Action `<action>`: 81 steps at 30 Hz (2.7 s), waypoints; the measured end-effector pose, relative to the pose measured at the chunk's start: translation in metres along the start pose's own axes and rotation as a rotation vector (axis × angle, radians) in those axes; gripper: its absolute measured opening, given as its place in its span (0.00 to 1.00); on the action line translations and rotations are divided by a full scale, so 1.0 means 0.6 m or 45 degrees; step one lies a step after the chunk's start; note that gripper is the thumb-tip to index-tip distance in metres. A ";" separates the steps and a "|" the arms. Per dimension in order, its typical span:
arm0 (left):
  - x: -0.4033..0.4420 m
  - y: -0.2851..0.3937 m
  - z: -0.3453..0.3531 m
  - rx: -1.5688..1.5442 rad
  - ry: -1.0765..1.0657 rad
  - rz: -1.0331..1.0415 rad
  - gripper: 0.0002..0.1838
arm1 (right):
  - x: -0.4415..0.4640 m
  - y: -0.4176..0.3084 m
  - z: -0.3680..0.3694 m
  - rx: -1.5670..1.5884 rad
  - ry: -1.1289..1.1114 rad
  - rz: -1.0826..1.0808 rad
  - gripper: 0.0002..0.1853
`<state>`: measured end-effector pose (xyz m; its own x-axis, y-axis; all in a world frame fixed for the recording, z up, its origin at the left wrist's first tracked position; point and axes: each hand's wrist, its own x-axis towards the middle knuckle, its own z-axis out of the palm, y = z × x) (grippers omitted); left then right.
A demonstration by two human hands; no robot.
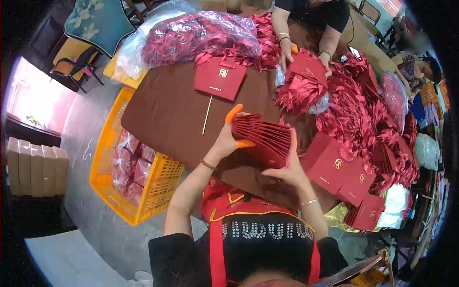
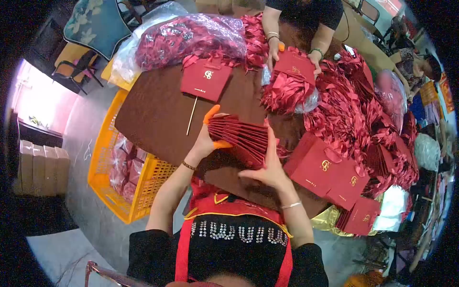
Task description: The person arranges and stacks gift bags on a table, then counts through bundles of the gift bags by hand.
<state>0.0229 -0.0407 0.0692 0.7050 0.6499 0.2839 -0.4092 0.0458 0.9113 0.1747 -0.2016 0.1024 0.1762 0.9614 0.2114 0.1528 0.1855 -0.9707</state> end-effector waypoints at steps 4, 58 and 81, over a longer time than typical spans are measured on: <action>-0.009 0.041 -0.008 -0.030 -0.210 -0.246 0.50 | 0.008 0.043 0.019 -0.294 0.130 -0.090 0.73; 0.057 0.135 0.052 2.171 -0.498 0.239 0.34 | 0.073 0.018 -0.007 -0.129 0.218 -0.017 0.55; 0.045 0.136 0.056 2.130 -0.440 0.305 0.27 | 0.038 -0.063 -0.011 -1.414 0.277 -0.090 0.24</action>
<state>0.0279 -0.0446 0.1614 0.8969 0.3333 0.2907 0.3257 -0.9424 0.0755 0.1791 -0.1879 0.1447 0.2818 0.8802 0.3820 0.9283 -0.1494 -0.3406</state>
